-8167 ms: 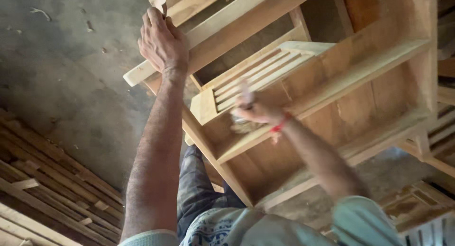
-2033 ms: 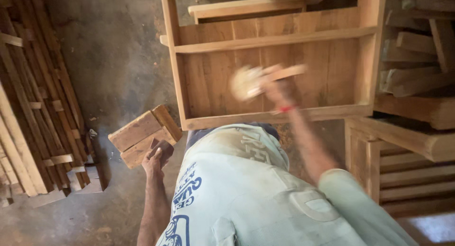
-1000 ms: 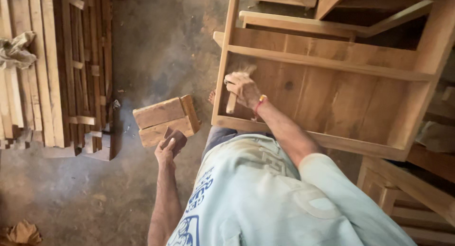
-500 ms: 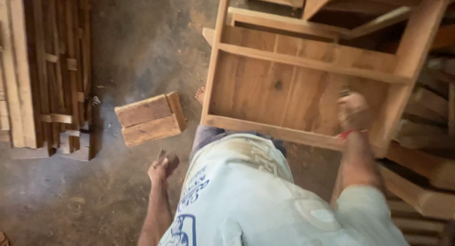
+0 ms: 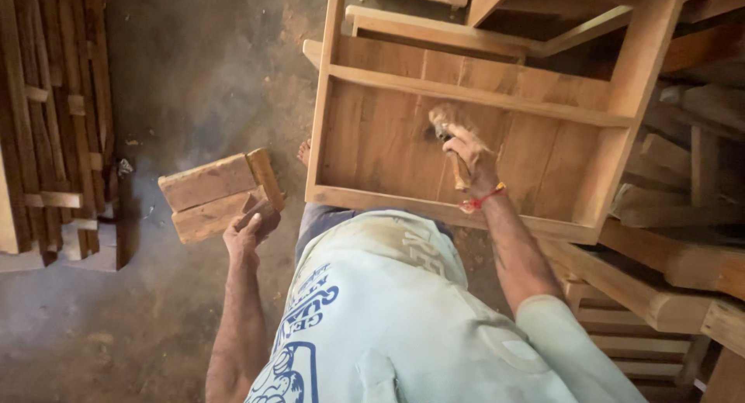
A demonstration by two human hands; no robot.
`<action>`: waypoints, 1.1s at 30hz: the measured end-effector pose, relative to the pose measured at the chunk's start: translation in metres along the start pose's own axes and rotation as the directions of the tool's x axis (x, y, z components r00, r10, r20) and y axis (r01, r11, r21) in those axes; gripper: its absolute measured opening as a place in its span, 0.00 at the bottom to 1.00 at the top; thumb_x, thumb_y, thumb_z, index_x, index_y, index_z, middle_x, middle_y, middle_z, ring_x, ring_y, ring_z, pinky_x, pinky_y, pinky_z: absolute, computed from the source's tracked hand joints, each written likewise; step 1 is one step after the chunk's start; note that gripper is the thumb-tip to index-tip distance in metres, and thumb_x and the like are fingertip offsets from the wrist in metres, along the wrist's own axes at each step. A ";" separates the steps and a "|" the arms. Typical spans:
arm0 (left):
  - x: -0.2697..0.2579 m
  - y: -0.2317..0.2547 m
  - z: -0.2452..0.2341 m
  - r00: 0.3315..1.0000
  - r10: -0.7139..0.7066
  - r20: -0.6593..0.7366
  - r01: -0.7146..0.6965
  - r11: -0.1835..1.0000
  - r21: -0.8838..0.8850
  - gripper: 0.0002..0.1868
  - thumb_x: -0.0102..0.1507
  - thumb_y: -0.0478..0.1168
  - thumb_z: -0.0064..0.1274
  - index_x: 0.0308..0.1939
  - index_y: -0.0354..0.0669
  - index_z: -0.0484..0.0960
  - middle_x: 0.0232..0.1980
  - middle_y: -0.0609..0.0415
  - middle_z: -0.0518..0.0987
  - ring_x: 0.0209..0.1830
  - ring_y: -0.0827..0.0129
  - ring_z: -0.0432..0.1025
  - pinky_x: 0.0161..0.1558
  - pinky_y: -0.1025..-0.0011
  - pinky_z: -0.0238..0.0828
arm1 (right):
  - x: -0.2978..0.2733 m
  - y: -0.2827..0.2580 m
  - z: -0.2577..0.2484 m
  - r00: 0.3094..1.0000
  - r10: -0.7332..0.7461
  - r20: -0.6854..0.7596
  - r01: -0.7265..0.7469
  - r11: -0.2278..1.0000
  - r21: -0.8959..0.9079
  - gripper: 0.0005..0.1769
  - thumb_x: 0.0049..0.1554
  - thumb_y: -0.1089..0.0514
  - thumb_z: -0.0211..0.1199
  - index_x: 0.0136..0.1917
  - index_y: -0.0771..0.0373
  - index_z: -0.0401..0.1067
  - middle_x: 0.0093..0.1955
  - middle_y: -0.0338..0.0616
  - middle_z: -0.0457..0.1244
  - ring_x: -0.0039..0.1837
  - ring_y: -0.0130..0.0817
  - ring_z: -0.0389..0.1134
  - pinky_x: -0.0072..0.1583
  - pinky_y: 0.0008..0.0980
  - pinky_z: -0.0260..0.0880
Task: The person sands the interior and exterior surfaces of a wooden shelf unit by hand using a piece of sandpaper.
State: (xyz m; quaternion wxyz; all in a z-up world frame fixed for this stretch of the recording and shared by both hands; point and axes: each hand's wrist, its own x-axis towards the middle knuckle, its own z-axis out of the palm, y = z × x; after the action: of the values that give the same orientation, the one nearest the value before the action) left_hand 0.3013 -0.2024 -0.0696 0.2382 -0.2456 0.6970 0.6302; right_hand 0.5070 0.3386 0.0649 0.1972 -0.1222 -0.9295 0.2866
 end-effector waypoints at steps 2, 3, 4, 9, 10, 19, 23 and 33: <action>-0.006 -0.001 -0.006 1.000 -0.014 -0.004 0.014 1.000 0.025 0.10 0.60 0.34 0.62 0.45 0.40 0.80 0.41 0.53 0.83 0.35 0.68 0.79 0.36 0.70 0.80 | -0.015 0.018 -0.008 0.998 0.038 -0.049 -0.040 0.999 -0.037 0.02 0.63 0.60 0.62 0.49 0.54 0.75 0.65 0.45 0.69 0.67 0.47 0.70 0.66 0.41 0.71; -0.013 -0.003 -0.011 1.000 -0.026 -0.010 0.026 0.999 0.035 0.09 0.61 0.35 0.61 0.44 0.40 0.80 0.40 0.52 0.84 0.33 0.68 0.79 0.34 0.69 0.77 | -0.022 0.035 -0.013 0.996 0.047 -0.074 -0.051 0.997 -0.053 0.03 0.64 0.59 0.61 0.49 0.54 0.76 0.65 0.43 0.69 0.67 0.46 0.70 0.67 0.41 0.70; -0.018 -0.005 -0.017 0.999 -0.038 -0.016 0.039 0.998 0.046 0.08 0.62 0.35 0.61 0.44 0.39 0.80 0.39 0.51 0.84 0.32 0.67 0.78 0.31 0.69 0.74 | -0.031 0.054 -0.019 0.994 0.057 -0.098 -0.063 0.996 -0.068 0.04 0.65 0.59 0.61 0.49 0.53 0.76 0.64 0.42 0.70 0.68 0.46 0.70 0.67 0.40 0.70; -0.034 -0.023 -0.040 0.986 -0.090 -0.144 0.093 0.996 0.015 0.10 0.59 0.33 0.63 0.41 0.39 0.79 0.38 0.52 0.82 0.32 0.66 0.79 0.31 0.68 0.78 | -0.092 0.125 -0.113 0.977 0.191 -0.097 -0.213 0.902 -0.375 0.12 0.59 0.66 0.56 0.53 0.55 0.74 0.61 0.47 0.67 0.67 0.46 0.68 0.67 0.43 0.70; -0.036 -0.024 -0.043 0.979 -0.107 -0.172 0.109 0.994 0.006 0.10 0.58 0.33 0.64 0.41 0.40 0.80 0.38 0.53 0.82 0.32 0.67 0.79 0.31 0.69 0.78 | -0.086 0.133 -0.126 0.936 0.321 -0.142 -0.351 0.857 -0.378 0.11 0.59 0.66 0.57 0.53 0.55 0.74 0.61 0.46 0.67 0.66 0.44 0.68 0.67 0.42 0.70; -0.035 -0.031 -0.043 0.987 -0.100 -0.129 0.109 0.992 0.070 0.09 0.59 0.35 0.63 0.41 0.40 0.79 0.38 0.48 0.82 0.30 0.63 0.77 0.28 0.66 0.72 | 0.040 -0.002 -0.006 0.988 -0.015 0.151 0.010 0.999 0.032 0.11 0.53 0.66 0.69 0.50 0.59 0.79 0.58 0.42 0.67 0.63 0.32 0.67 0.65 0.33 0.69; -0.027 -0.023 -0.041 0.995 -0.007 -0.102 0.005 1.000 -0.015 0.07 0.60 0.36 0.63 0.40 0.41 0.81 0.37 0.53 0.82 0.31 0.69 0.77 0.30 0.70 0.74 | 0.111 -0.041 0.129 0.991 0.088 0.098 -0.131 0.743 0.657 0.06 0.60 0.67 0.68 0.50 0.62 0.74 0.53 0.38 0.67 0.56 0.26 0.68 0.58 0.27 0.69; -0.073 -0.052 -0.090 0.992 -0.047 -0.113 0.052 0.998 0.038 0.07 0.57 0.33 0.60 0.39 0.39 0.82 0.38 0.56 0.82 0.31 0.71 0.78 0.33 0.71 0.77 | 0.149 -0.039 0.140 0.833 0.186 0.521 -0.474 0.725 0.500 0.08 0.55 0.61 0.68 0.49 0.59 0.74 0.45 0.35 0.67 0.48 0.26 0.68 0.49 0.28 0.70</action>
State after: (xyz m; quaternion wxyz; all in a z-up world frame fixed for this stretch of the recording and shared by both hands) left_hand 0.3892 -0.2930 -0.0543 0.2191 -0.2931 0.7156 0.5950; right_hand 0.3085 0.2899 0.0254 -0.0429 -0.1528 -0.7670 0.6217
